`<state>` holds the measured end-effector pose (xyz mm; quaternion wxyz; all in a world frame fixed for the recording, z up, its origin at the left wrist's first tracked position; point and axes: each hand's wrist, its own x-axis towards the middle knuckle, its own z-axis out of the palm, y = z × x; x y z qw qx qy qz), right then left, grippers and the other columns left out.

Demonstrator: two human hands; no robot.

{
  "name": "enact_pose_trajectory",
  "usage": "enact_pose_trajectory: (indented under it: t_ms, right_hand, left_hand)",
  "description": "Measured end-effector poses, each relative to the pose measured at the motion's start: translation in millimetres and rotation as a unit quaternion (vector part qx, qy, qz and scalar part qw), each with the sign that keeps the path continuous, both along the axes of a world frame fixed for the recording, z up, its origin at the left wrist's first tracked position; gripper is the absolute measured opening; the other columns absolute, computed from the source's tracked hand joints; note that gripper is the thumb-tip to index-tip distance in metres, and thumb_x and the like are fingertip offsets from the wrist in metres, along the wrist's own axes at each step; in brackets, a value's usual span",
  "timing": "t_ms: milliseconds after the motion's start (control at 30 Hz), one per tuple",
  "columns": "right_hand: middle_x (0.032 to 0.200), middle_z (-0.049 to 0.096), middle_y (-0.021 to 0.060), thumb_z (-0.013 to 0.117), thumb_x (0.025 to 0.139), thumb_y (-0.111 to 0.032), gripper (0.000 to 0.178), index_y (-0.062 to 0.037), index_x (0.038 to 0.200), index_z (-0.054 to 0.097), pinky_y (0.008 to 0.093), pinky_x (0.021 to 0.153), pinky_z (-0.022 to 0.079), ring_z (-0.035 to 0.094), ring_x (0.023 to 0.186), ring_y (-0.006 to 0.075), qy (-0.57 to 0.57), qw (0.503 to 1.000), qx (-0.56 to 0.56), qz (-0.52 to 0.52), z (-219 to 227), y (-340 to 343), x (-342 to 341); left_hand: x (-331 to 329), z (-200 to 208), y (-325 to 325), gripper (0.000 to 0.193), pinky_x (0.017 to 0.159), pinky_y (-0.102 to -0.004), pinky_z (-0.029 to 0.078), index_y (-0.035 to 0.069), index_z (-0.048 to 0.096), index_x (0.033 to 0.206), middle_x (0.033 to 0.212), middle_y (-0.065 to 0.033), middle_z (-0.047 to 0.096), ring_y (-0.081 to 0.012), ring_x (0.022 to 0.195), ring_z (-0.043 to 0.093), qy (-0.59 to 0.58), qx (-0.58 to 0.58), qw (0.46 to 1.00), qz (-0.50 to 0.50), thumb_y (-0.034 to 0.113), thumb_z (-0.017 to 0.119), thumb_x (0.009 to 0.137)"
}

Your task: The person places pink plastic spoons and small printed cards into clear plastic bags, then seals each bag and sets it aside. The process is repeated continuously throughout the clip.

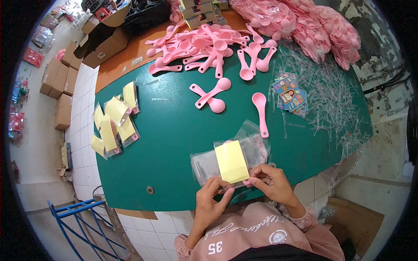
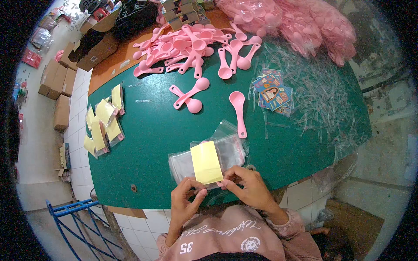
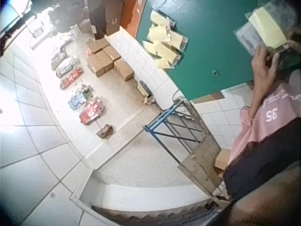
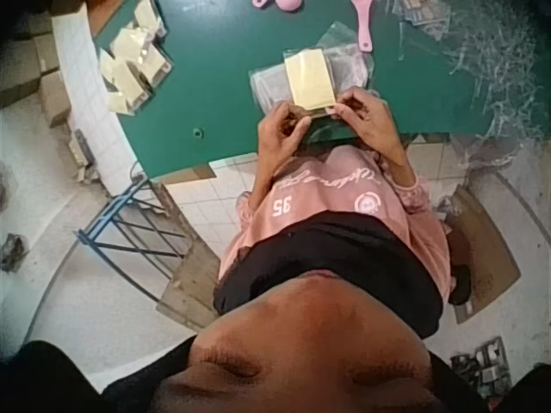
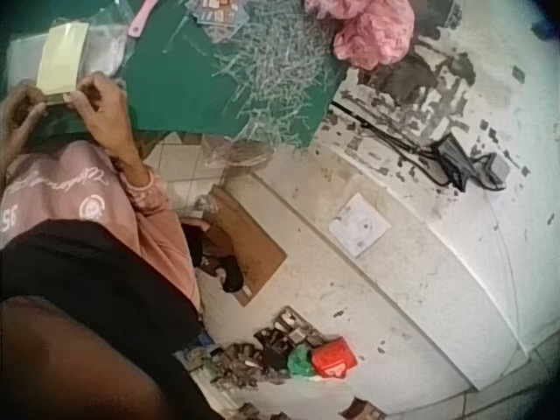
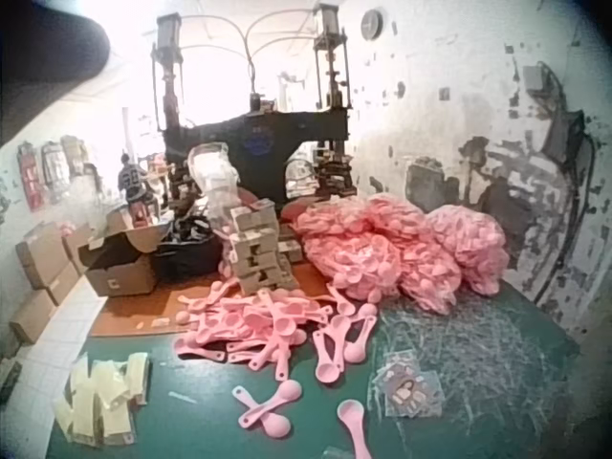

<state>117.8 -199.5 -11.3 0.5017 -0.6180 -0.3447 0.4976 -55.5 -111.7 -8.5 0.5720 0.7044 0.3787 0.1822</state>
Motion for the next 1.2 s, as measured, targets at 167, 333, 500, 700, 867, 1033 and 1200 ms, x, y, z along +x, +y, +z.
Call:
enact_pose_trajectory:
  t_ms: [167,333,500,700,867,1033,1200]
  right_hand:
    - [0.079,0.06,0.0088,0.056,0.083,-0.001,0.009,0.0051,0.087,0.051,0.0235,0.062,0.051,0.062,0.072,0.013,0.03,0.997,-0.043,-0.054,3.2,1.4,-11.9]
    - [0.079,0.06,0.0094,0.056,0.083,-0.001,0.013,0.004,0.09,0.048,0.0228,0.061,0.051,0.062,0.069,0.0129,0.001,0.993,-0.056,-0.103,5.7,4.1,-16.2]
    - [0.077,0.06,0.0085,0.057,0.081,0.003,0.02,0.0023,0.099,0.05,0.0213,0.059,0.05,0.062,0.067,0.0123,-0.078,0.994,-0.037,-0.072,10.1,5.4,-18.5]
    - [0.08,0.057,0.0114,0.06,0.078,-0.004,0.032,-0.0021,0.108,0.052,0.0276,0.058,0.049,0.059,0.064,0.0171,-0.24,0.969,-0.019,-0.045,16.0,17.0,0.0]
    - [0.09,0.054,0.0137,0.063,0.076,-0.011,0.031,-0.0012,0.104,0.054,0.0357,0.067,0.047,0.056,0.08,0.0273,-0.457,0.879,-0.03,-0.132,4.2,54.2,53.8]
    - [0.091,0.054,0.0141,0.064,0.075,-0.015,0.032,0.0,0.101,0.054,0.0391,0.071,0.046,0.054,0.089,0.0309,-0.547,0.825,-0.087,-0.108,-3.4,71.2,54.7]
    - [0.091,0.052,0.015,0.061,0.076,-0.01,0.023,0.0004,0.095,0.055,0.0408,0.073,0.045,0.053,0.086,0.0318,-0.532,0.833,-0.104,-0.112,-5.0,74.3,57.6]
  left_hand:
    - [-0.4,-9.3,-9.1,0.01,0.063,-0.023,0.05,-0.002,0.056,0.084,0.083,-0.0073,0.058,-0.0113,0.077,0.058,-0.012,-0.061,0.996,0.061,0.002,0.063,0.078]
    - [9.2,-5.4,-15.7,0.019,0.061,-0.021,0.048,-0.001,0.046,0.097,0.087,-0.0073,0.054,-0.0096,0.076,0.055,-0.051,-0.13,0.979,0.151,0.0,0.058,0.082]
    - [5.4,-2.4,-17.0,0.022,0.053,-0.018,0.046,0.001,0.046,0.103,0.084,-0.0064,0.055,-0.0079,0.074,0.054,-0.031,-0.122,0.984,0.128,0.001,0.055,0.084]
    - [-13.5,-2.5,9.7,0.039,0.05,-0.0172,0.043,0.004,0.049,0.121,0.104,-0.0077,0.058,-0.0079,0.077,0.054,-0.006,0.056,0.996,0.074,0.001,0.055,0.083]
    - [-36.8,14.3,80.4,0.032,0.069,-0.0298,0.047,0.002,0.054,0.113,0.107,-0.0131,0.057,-0.0199,0.084,0.057,-0.003,0.145,0.957,0.253,0.005,0.057,0.081]
    - [30.7,16.3,77.3,0.023,0.069,-0.0367,0.047,0.0,0.054,0.1,0.095,-0.0154,0.054,-0.026,0.081,0.058,0.098,0.295,0.949,0.058,0.009,0.06,0.079]
    - [86.2,-21.0,59.0,0.035,0.065,-0.0335,0.046,0.001,0.053,0.103,0.087,-0.0151,0.052,-0.0274,0.071,0.056,0.066,0.335,0.939,-0.033,0.01,0.066,0.072]
